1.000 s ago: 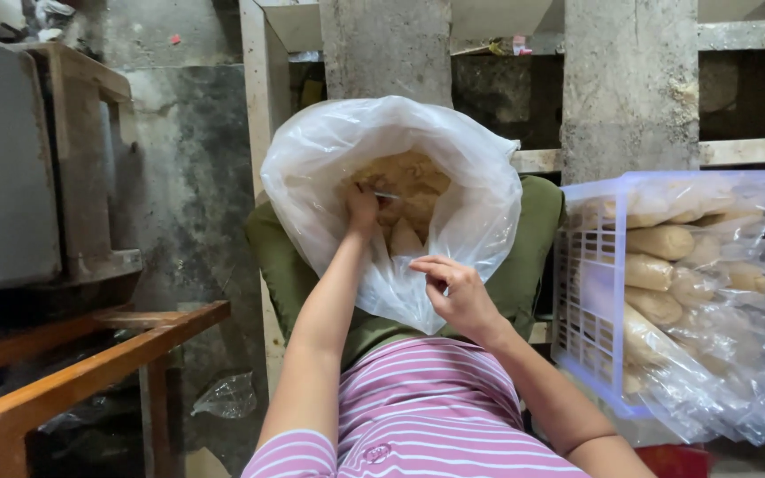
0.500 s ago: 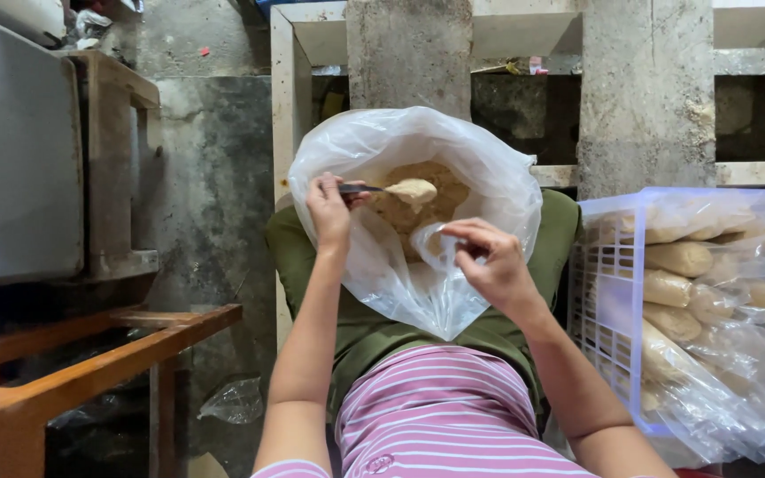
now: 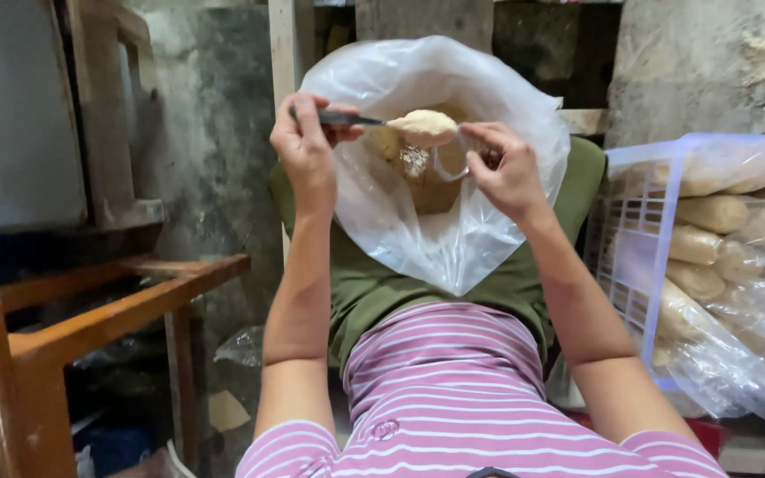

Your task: Packaging a thick food paste from a large bulk bag into smaller individual plastic bags using a spoon.

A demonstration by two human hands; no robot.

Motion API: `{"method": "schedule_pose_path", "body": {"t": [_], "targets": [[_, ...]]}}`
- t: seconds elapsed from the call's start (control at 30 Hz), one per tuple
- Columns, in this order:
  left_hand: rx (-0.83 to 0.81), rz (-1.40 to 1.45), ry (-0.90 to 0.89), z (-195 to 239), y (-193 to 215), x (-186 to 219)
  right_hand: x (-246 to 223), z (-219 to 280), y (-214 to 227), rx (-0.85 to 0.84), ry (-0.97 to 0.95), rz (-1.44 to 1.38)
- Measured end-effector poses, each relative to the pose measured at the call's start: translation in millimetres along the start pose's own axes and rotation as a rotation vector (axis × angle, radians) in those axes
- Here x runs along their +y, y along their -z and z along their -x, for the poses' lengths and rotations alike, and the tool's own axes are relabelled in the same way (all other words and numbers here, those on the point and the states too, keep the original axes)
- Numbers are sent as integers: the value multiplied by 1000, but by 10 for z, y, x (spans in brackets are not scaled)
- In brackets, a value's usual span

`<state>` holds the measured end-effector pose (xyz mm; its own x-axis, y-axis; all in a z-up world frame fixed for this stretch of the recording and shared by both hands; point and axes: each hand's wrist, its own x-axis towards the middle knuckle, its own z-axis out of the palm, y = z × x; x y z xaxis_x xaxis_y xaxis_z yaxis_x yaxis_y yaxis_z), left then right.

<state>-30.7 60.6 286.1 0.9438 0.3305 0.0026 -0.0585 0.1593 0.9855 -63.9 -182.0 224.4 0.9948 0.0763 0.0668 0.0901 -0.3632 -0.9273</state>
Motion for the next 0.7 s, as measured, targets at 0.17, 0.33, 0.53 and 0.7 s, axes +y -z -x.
{"method": "schedule_pose_path", "body": {"t": [0.17,0.33,0.53,0.7], "targets": [[-123,-89,-107,67,-165,120,-316,-28,15,-62,-114,-42],[-287,-372,-491,282,-462,-24,6,-23,-35,28,19,-8],[-385,-897,-1180,398,-591,-49,130,-1,14,18,9,51],[-139,-805,-1017,156,-494,85,-150,217,25,-17,-5,-85]]}}
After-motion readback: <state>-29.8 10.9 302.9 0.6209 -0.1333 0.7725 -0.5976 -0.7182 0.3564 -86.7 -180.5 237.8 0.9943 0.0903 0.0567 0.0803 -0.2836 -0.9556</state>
